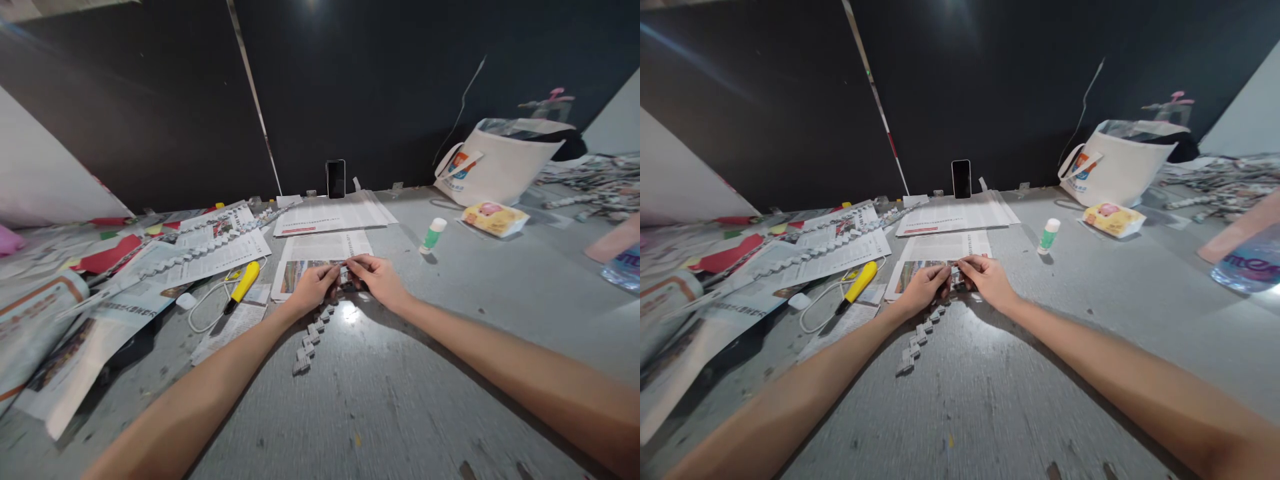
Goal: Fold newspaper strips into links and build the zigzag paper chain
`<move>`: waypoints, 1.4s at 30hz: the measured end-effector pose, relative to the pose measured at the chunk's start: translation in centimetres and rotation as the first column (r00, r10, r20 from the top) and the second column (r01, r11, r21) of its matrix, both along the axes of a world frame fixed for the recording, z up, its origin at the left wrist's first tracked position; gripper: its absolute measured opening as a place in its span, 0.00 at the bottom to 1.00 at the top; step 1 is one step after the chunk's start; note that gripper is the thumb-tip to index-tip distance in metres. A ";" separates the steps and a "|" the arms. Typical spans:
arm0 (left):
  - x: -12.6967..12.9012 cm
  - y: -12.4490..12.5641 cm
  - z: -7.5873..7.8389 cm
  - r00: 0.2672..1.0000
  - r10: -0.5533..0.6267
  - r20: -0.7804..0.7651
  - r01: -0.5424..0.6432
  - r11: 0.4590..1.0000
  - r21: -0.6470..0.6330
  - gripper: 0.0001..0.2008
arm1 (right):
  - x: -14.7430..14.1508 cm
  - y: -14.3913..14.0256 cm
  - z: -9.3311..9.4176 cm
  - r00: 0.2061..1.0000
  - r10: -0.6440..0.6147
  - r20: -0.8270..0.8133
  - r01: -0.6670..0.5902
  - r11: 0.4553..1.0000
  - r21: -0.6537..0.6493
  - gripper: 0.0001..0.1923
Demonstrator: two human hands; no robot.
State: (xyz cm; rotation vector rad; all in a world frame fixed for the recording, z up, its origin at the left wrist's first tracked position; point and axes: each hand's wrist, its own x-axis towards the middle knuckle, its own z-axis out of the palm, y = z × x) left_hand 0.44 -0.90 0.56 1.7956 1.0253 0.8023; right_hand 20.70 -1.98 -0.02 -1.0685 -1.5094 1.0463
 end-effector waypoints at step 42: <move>-0.2 0.6 -0.9 0.977 -0.017 0.212 0.024 0.999 -0.029 0.21 | -0.2 -0.8 0.1 0.966 0.115 0.233 -0.150 0.979 0.135 0.25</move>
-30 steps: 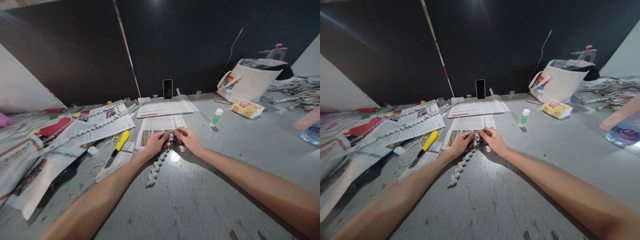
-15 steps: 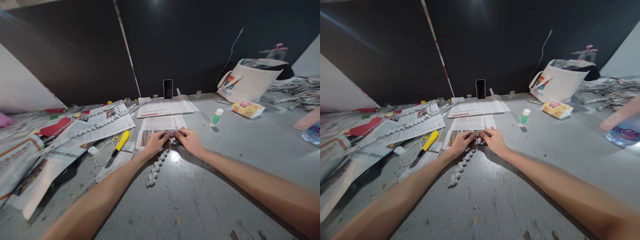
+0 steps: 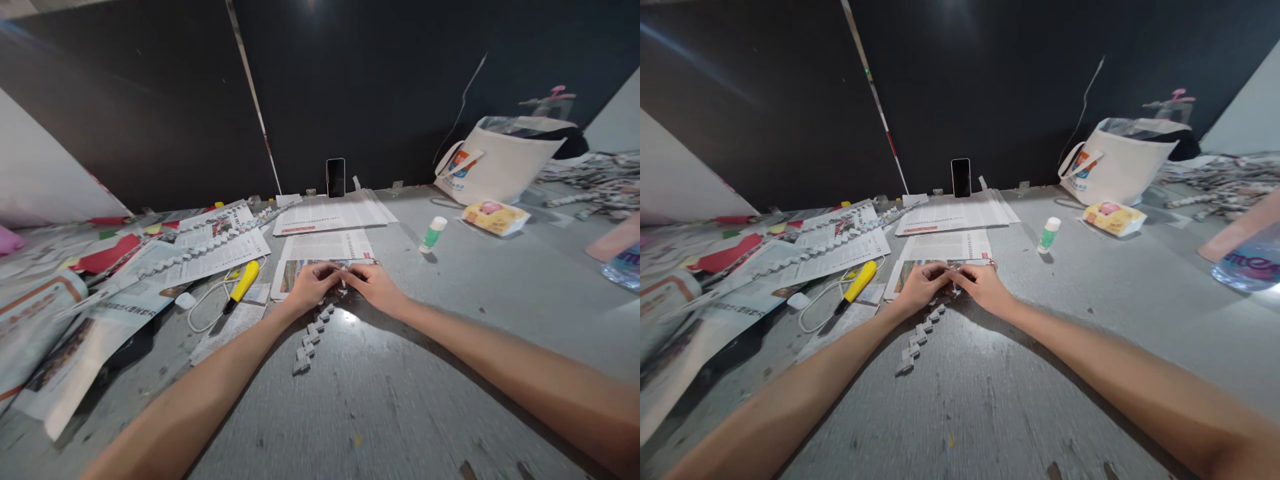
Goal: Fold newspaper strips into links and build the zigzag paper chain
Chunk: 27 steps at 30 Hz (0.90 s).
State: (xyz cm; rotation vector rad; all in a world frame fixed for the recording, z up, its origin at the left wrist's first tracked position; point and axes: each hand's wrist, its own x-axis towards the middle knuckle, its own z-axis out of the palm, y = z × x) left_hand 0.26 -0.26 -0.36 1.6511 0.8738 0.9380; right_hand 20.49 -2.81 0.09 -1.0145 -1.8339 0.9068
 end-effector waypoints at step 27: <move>-0.1 0.3 0.0 0.995 0.102 0.017 -0.101 0.994 -0.051 0.25 | -0.2 -0.2 0.6 0.997 -0.072 -0.012 0.072 0.997 0.005 0.28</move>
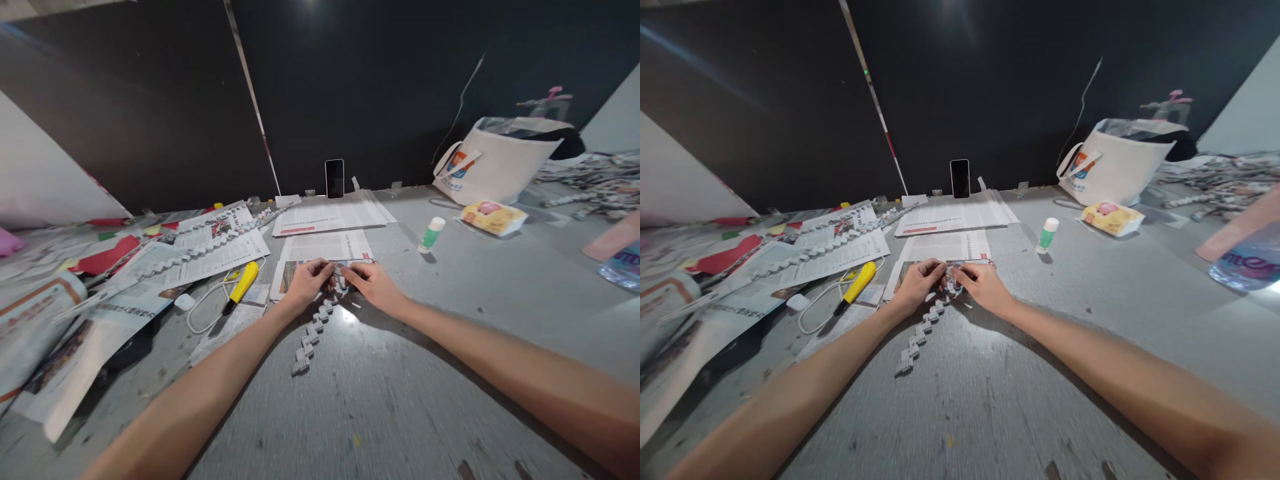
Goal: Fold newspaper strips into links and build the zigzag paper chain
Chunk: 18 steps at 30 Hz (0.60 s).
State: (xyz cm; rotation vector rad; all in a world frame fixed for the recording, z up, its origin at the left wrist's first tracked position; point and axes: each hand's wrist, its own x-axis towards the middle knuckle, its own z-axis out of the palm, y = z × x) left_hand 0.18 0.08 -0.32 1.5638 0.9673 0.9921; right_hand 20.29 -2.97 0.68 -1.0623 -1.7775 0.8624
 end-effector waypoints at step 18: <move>0.0 0.0 -0.1 0.999 0.026 0.030 -0.026 1.000 -0.008 0.22 | -0.2 0.4 -0.4 0.995 -0.088 -0.039 0.088 0.996 0.003 0.15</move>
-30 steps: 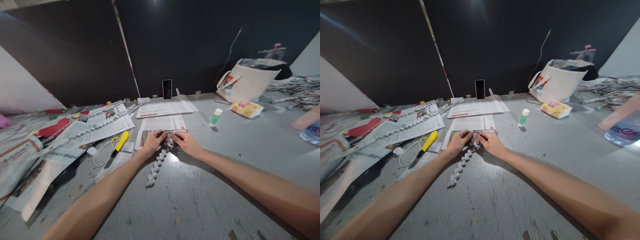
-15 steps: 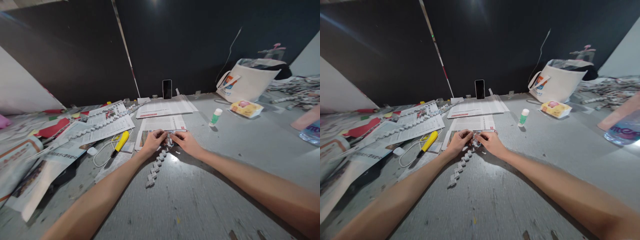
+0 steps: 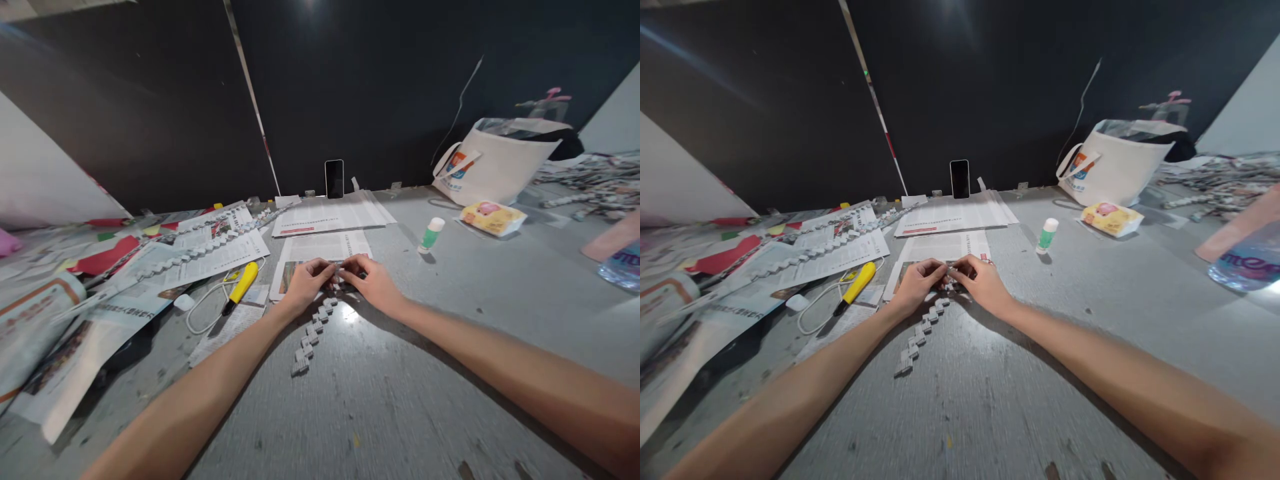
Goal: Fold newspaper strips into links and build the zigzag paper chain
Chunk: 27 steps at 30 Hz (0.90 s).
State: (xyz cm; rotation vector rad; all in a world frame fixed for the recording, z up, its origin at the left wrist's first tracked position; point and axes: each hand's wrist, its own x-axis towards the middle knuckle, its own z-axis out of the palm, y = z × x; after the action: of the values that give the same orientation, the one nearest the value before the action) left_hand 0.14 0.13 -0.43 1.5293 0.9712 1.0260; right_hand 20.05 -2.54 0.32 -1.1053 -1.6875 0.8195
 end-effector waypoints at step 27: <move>-0.1 -0.1 0.2 0.999 -0.047 0.003 0.047 0.996 -0.072 0.25 | 0.0 0.2 -0.3 0.999 0.034 0.006 -0.034 0.999 -0.015 0.16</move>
State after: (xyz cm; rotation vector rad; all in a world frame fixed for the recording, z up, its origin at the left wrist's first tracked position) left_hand 0.07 0.07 -0.28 1.4850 0.9575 0.9490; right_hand 20.04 -2.32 -0.02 -1.0928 -1.7123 0.8524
